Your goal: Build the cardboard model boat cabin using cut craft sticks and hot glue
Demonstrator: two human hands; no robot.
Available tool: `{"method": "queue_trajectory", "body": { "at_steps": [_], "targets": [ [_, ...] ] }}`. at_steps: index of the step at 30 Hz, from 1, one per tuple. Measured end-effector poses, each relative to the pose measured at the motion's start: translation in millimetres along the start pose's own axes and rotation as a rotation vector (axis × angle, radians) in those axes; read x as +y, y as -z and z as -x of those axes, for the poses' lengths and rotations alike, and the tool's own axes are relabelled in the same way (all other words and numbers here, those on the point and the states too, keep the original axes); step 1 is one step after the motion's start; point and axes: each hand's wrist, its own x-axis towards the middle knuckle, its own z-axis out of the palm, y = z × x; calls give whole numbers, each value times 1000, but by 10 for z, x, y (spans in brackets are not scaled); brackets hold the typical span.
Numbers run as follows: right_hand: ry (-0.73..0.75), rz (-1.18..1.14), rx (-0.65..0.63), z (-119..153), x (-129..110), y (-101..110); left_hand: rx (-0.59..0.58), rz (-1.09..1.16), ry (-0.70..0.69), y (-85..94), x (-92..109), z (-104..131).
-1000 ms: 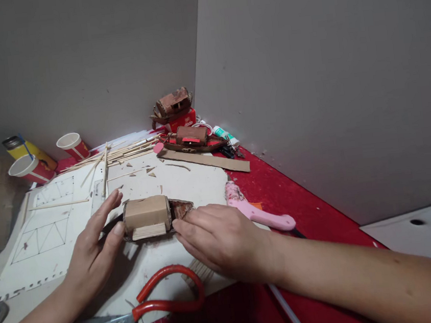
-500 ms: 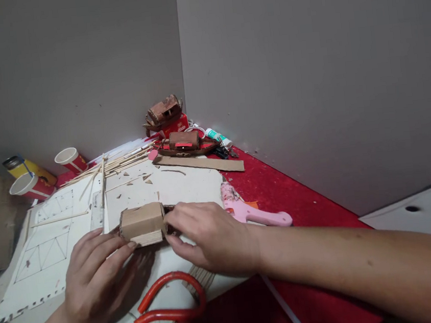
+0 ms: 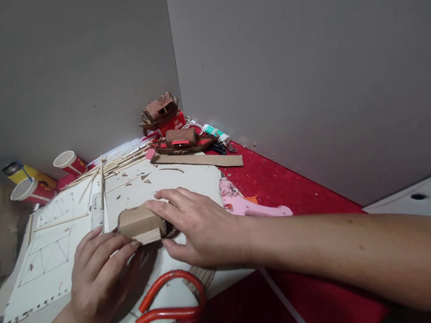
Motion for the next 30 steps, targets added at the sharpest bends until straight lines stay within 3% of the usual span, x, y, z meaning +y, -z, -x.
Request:
{"method": "queue_trajectory", "body": {
  "at_steps": [8, 11, 15, 19, 24, 30],
  "targets": [
    [26, 131, -89, -10, 11, 39, 25, 93, 87, 111, 72, -86],
    [20, 141, -136, -30, 62, 74, 95, 270, 280, 170, 67, -95],
    [-27, 112, -215, -69, 169, 114, 317, 453, 770, 180, -25, -101],
    [-77, 72, -321, -104, 252, 108, 317, 554, 1166, 99, -189, -96],
    [-80, 23, -349, -110, 327, 38, 383, 839, 1317, -5, -273, -82],
    [-54, -22, -351, -127, 380, -33, 435, 848, 1402, 0, -260, -120]
  ]
}}
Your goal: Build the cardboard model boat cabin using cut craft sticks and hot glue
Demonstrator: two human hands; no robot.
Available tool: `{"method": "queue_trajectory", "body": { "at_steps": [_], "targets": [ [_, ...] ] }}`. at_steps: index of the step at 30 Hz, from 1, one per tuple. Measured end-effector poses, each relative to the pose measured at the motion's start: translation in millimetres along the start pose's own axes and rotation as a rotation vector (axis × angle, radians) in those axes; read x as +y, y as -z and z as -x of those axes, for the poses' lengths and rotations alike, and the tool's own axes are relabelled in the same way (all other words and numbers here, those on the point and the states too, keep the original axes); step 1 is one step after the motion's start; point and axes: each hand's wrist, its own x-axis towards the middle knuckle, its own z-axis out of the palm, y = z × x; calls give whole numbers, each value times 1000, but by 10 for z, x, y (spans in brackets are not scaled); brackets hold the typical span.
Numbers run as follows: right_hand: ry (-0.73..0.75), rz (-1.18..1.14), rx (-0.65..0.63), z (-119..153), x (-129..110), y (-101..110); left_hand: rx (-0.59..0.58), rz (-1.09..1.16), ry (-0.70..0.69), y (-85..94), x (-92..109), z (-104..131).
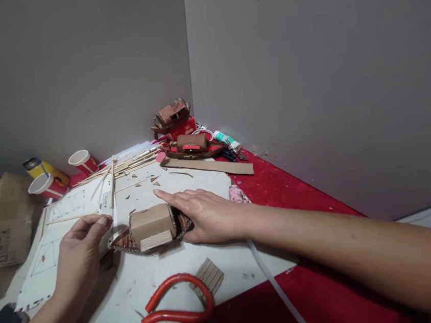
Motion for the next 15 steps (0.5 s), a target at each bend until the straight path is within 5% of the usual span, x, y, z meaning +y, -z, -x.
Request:
{"method": "queue_trajectory", "body": {
  "at_steps": [15],
  "targets": [
    [-6, -38, 6, -106, -126, -70, 4, 77, -18, 62, 199, 52]
  ]
}}
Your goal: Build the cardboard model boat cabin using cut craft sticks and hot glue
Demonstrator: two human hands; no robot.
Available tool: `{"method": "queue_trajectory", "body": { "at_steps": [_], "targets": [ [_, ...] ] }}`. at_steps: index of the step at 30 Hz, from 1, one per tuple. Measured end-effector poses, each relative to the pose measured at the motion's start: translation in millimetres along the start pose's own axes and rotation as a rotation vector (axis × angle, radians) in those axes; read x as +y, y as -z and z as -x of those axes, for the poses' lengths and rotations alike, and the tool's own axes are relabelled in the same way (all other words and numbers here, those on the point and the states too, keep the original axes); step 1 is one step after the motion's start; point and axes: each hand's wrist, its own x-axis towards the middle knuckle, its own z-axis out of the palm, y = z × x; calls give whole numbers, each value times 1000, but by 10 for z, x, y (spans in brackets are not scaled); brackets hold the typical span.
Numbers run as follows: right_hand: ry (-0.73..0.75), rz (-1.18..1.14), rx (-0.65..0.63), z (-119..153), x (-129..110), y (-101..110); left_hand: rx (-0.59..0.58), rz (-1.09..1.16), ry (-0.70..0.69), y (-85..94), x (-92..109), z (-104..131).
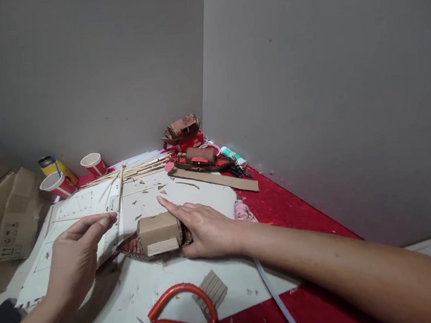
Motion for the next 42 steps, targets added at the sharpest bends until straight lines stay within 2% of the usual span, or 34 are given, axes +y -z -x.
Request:
{"method": "queue_trajectory", "body": {
  "at_steps": [3, 7, 12, 15, 17, 20, 23, 25, 28, 32, 36, 38, 42],
  "targets": [
    [-22, -37, 20, -26, 20, -22, 0, 50, 15, 7, -6, 12],
    [-48, -46, 87, -43, 78, 4, 83, 107, 13, 28, 8, 11],
    [-151, -102, 245, -101, 69, 123, 81, 253, -27, 15, 58, 16],
    [-210, -186, 341, -164, -7, 188, 21, 295, 20, -39, 45, 74],
    [-210, -231, 384, -216, -83, 199, -55, 317, 100, -87, 5, 134],
    [-195, -254, 420, -302, -224, 149, -209, 404, 251, -156, -64, 222],
    [-201, -248, 407, -383, -383, 50, -345, 522, 295, -202, -97, 262],
    [-198, -254, 368, -424, -490, -12, -372, 584, 289, -216, -93, 253],
    [-177, -284, 297, -444, -633, -62, -327, 672, 280, -223, -58, 201],
    [-140, -353, 231, -344, -737, -30, -259, 711, 331, -218, -9, 131],
    [-94, -327, 212, -119, -720, 84, -238, 625, 472, -180, -20, 143],
    [-35, -277, 267, -11, -682, 146, -291, 600, 556, -159, -36, 172],
    [99, -140, 463, 106, -607, 254, -412, 596, 689, -155, -35, 219]
  ]
}}
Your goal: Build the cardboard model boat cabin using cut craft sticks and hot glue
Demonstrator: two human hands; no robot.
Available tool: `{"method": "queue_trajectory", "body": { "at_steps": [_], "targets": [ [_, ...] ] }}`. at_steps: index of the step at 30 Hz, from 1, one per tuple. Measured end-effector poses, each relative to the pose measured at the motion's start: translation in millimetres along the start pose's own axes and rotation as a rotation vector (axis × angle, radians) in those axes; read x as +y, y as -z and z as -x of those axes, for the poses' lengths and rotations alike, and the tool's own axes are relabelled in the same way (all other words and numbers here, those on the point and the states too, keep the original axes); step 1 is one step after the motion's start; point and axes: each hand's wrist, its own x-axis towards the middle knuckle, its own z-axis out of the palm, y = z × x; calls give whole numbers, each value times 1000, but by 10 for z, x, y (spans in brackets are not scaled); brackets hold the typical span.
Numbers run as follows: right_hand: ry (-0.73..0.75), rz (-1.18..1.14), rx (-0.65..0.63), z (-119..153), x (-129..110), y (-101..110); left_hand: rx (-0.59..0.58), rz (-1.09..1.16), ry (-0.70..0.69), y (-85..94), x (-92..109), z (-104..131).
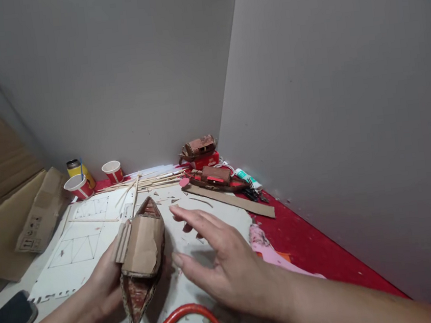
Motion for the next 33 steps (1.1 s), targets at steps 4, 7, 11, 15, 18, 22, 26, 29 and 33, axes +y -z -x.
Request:
{"method": "queue_trajectory", "body": {
  "at_steps": [4, 7, 11, 15, 18, 22, 26, 29, 33],
  "targets": [
    [161, 71, 19, -80, 23, 89, -10, -11, 82, -56, -6, 27],
    [309, 105, -52, -202, 8, 106, -28, 5, 100, -86, -27, 47],
    [409, 69, -162, -378, -31, 71, -127, 52, 125, -71, -82, 58],
    [366, -35, -270, -545, -6, 40, -179, 40, 77, -46, -128, 66],
    [271, -131, -394, -676, 49, 50, -191, -4, 20, -39, -156, 87],
    [87, -236, -603, -809, 85, 84, -227, -66, 5, -12, -194, 96],
    [-20, -362, -648, -799, 70, 102, -238, -91, 11, 28, -230, 83],
    [-31, -417, -603, -702, 70, 91, -205, -105, 47, 32, -250, 92],
    [-10, -499, -516, -564, 112, 44, -110, -144, 74, 33, -246, 77]
  ]
}}
